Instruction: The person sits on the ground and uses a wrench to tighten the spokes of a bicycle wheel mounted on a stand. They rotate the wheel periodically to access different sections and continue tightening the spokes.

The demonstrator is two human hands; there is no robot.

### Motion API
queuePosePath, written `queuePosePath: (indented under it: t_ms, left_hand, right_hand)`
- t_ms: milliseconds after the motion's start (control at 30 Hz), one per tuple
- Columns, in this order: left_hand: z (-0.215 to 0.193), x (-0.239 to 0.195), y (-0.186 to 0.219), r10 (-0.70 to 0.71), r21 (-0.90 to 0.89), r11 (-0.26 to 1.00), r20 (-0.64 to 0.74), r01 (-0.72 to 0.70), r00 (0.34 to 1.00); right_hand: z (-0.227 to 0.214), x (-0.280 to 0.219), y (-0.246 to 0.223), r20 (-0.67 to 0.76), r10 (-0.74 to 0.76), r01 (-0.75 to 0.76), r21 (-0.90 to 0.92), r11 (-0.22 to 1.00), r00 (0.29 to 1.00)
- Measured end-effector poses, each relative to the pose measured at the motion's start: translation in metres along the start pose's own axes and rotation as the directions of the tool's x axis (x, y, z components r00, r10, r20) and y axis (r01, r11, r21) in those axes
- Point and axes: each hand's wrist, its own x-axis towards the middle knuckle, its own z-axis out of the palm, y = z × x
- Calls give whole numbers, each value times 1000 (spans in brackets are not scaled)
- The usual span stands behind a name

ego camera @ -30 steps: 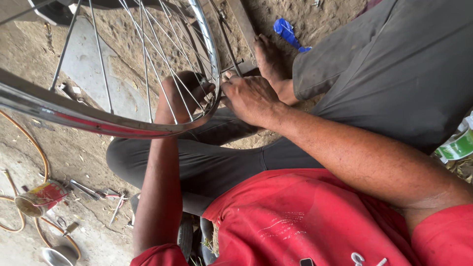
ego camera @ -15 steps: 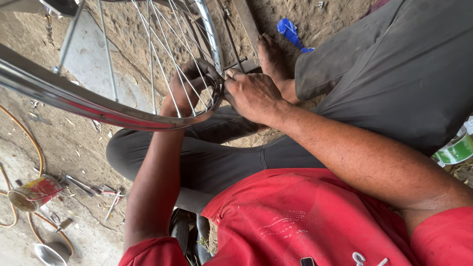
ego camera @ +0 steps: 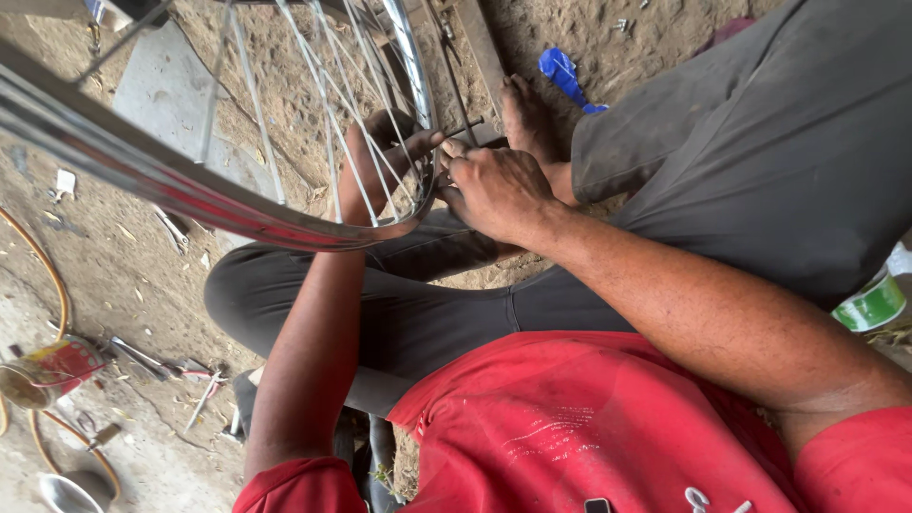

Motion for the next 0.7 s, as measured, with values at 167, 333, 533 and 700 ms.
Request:
queuePosePath:
  t_ms: [167,333,533,700]
  left_hand:
    - [-10,2,-6,134,656,748,-5,-98,991]
    - [-20,20,-27,169,750,613,185,-251,968]
    - [-40,48,-52,127,662,678,324,-320,938]
    - [-48,49,-64,89,349,917,294,-194,952]
  right_hand:
    - [4,-1,2,-21,-52,51,-37,998,998]
    - [9,-1,7,3,-66,66,-10,998,998]
    - [16,2,12,-62,-125,127,29,991,990]
    - [18,3,13,-104,-173,172,-17,985,979]
